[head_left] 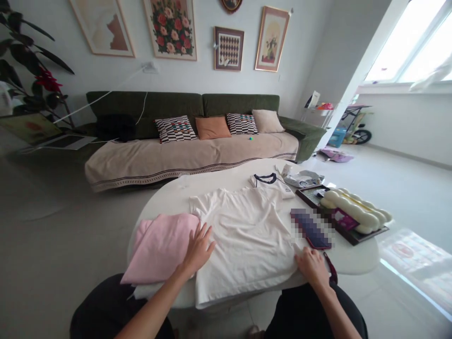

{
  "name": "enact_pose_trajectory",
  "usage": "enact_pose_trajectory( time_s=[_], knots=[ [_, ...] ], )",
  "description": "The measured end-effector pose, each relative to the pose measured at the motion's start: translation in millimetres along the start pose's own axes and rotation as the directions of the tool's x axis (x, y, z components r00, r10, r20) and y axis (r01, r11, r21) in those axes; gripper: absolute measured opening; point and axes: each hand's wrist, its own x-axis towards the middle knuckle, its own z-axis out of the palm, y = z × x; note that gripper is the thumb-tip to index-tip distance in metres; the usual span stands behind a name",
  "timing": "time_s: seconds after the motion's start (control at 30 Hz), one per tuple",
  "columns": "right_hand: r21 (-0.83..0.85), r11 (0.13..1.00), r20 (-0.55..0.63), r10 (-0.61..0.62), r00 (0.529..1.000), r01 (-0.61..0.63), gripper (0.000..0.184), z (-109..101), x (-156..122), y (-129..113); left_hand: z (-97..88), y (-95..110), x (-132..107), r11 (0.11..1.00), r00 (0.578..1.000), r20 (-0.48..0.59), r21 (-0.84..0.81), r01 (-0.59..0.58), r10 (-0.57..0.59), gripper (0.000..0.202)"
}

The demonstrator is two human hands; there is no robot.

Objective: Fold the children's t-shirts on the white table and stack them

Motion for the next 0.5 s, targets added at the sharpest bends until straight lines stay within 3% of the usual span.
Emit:
enact_pose_trajectory(
  time_s=[0.1,0.2,0.37,0.5],
  knots=[
    [0.024,0.999,0.025,0.022,0.999,-0.023,0.034,3.5,1.8,6.4,-3.8,-37.2,-26.6,0.979,0.981,-0.039,0.071,0.191,-0.189,0.051],
    [0.072,0.997,0.056,0.027,0.998,-0.031,0.034,7.2,6.3,7.7,-3.7,-74.4,-38.4,0.935,0.939,-0.001,0.085,0.344,-0.345,0.054],
    [0.139,0.990,0.061,-0.005,0.998,-0.003,0.028,10.5,11.8,7.1,-10.7,-114.0,-29.0,0.922,0.923,0.007,0.022,0.386,-0.386,0.056],
    [0.211,0.978,0.019,-0.015,1.000,0.011,0.031,12.0,9.9,8.4,-28.3,-129.1,-10.0,0.909,0.911,-0.004,-0.065,0.412,-0.413,0.057]
  ],
)
